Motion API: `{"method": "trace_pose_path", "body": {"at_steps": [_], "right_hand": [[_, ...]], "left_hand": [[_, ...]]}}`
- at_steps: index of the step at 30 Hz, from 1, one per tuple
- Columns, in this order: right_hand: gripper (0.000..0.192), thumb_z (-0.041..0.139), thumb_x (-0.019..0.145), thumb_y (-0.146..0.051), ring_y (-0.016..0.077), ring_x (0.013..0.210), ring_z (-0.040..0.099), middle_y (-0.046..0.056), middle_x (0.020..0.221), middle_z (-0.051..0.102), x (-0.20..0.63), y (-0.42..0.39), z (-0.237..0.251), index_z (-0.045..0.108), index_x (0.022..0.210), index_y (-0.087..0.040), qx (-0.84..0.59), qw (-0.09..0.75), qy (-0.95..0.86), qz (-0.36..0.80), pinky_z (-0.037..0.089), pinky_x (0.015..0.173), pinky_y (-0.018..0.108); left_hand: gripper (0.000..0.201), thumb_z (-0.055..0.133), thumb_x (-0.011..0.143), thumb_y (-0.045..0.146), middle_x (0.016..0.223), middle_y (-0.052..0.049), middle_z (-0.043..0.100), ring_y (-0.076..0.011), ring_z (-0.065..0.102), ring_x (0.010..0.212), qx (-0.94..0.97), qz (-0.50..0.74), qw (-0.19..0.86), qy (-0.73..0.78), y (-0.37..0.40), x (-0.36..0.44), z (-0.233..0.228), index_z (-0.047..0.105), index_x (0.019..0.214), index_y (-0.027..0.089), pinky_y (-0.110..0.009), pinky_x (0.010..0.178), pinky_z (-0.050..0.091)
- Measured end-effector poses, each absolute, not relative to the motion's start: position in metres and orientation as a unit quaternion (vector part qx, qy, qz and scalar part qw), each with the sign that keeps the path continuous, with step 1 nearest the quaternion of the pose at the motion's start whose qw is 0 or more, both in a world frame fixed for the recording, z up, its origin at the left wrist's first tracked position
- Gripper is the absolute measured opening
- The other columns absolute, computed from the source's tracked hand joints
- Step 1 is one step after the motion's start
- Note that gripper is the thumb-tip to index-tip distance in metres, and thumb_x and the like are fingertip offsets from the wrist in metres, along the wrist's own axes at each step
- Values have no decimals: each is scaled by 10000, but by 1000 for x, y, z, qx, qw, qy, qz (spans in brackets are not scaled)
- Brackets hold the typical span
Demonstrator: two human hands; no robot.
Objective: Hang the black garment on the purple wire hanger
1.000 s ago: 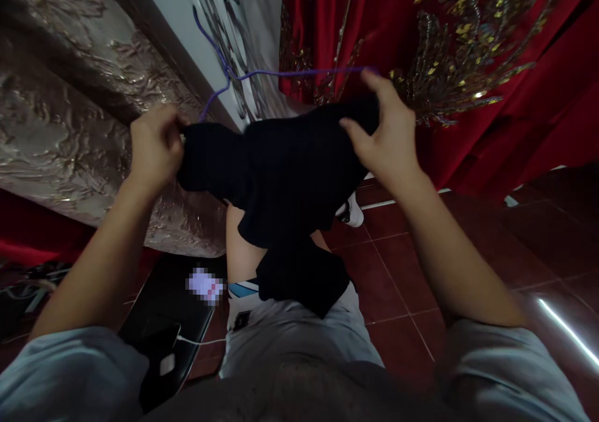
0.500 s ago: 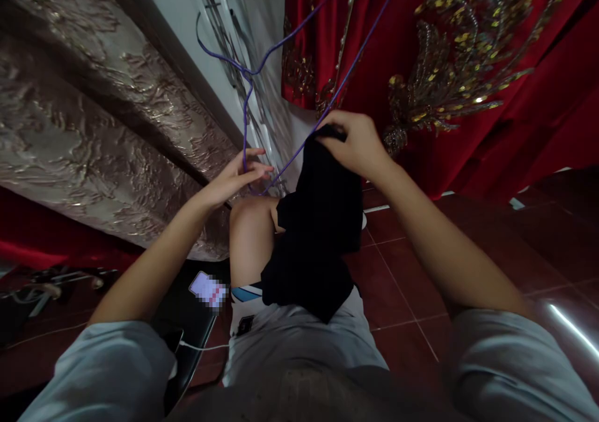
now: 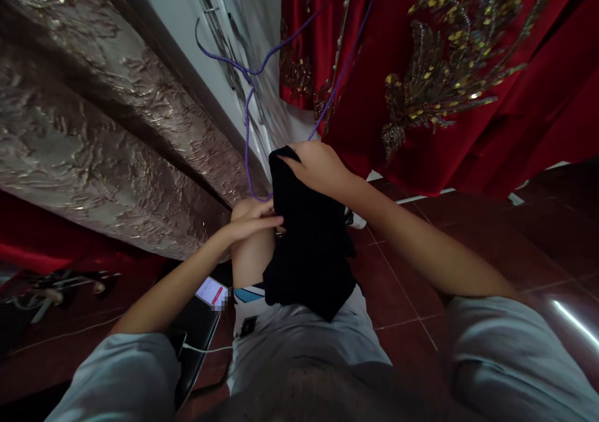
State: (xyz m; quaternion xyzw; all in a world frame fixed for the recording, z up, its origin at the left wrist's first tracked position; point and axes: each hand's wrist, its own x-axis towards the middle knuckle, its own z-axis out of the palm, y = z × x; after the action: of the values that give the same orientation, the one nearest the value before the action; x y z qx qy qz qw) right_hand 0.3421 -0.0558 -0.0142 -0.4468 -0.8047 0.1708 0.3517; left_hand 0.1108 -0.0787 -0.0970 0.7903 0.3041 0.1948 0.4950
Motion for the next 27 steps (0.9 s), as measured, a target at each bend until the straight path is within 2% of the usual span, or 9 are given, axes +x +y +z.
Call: {"method": "trace_pose_path", "body": {"at_steps": [2,4,6,9,12,15,19,23,27], "right_hand": [[384,589,965,-465,306,851,681,116,730,674,346,-51,-21,682,711,-193,-480,327,-804,129,490,842,419],[388,622,944,-477,302,823,679,107,692,661,356,-50,-26,675,679,-199,-496,319,-801,106,486,821,413],[318,623,945,-465,297,864,691,98,775,709,366,-52,-29,734,793,-209,-486,338,-797,116,493,840,407],[275,593,966,-417,280,1003,704,63,1052,764,371,-52,-33,761,1117,-260,-435,397,-796,141,504,925,404],[343,545,993,-423,285,1056,695,72,1165,750,361,-39,-37,727,1237,-265,-424,433,-783,137,504,966,422],[382,531,989,-494,309,945,681,131,936,742,347,-20,-40,762,1007,-191,-469,410,-774,113,514,923,445],[418,544,964,-536,272,787,615,96,682,604,340,-13,-43,659,744,-200,-478,394,-775,123,521,861,440],[441,539,964,-493,202,690,525,44,627,497,335,-31,-43,480,624,-219,-473,396,-766,183,501,757,379],[481,506,980,-516,162,651,480,17,632,466,319,-48,-47,387,617,-224,-435,402,-767,247,461,634,322]], "left_hand": [[326,576,975,503,979,-41,746,-242,707,951,831,138,454,291,-90,109,-107,716,1031,214,-366,864,570],[282,597,976,461,895,-39,737,-231,699,859,845,114,427,299,-96,97,-114,713,898,216,-368,853,567],[262,588,981,434,961,-69,744,-253,702,914,851,125,387,333,-97,76,-115,708,923,209,-418,948,552],[316,450,1036,384,1172,-120,726,-280,679,1135,867,147,268,393,-91,37,-106,683,1118,188,-478,1088,491],[345,381,1047,344,1087,-121,735,-273,691,1077,874,134,148,442,-83,3,-87,677,1098,174,-501,1139,452],[364,390,1035,355,1100,-144,742,-296,698,1056,866,119,85,479,-80,-20,-67,682,1103,148,-553,1163,422],[440,417,1035,426,1498,-149,589,-311,550,1400,818,221,112,520,-84,-30,-43,610,1331,164,-537,1223,377],[355,428,1042,491,1624,-149,444,-304,476,1477,784,351,193,475,-78,-5,-21,612,1078,189,-514,1237,367],[255,456,1045,474,1472,-146,608,-273,616,1339,770,437,233,402,-60,42,-10,524,1073,229,-485,1134,482]]}}
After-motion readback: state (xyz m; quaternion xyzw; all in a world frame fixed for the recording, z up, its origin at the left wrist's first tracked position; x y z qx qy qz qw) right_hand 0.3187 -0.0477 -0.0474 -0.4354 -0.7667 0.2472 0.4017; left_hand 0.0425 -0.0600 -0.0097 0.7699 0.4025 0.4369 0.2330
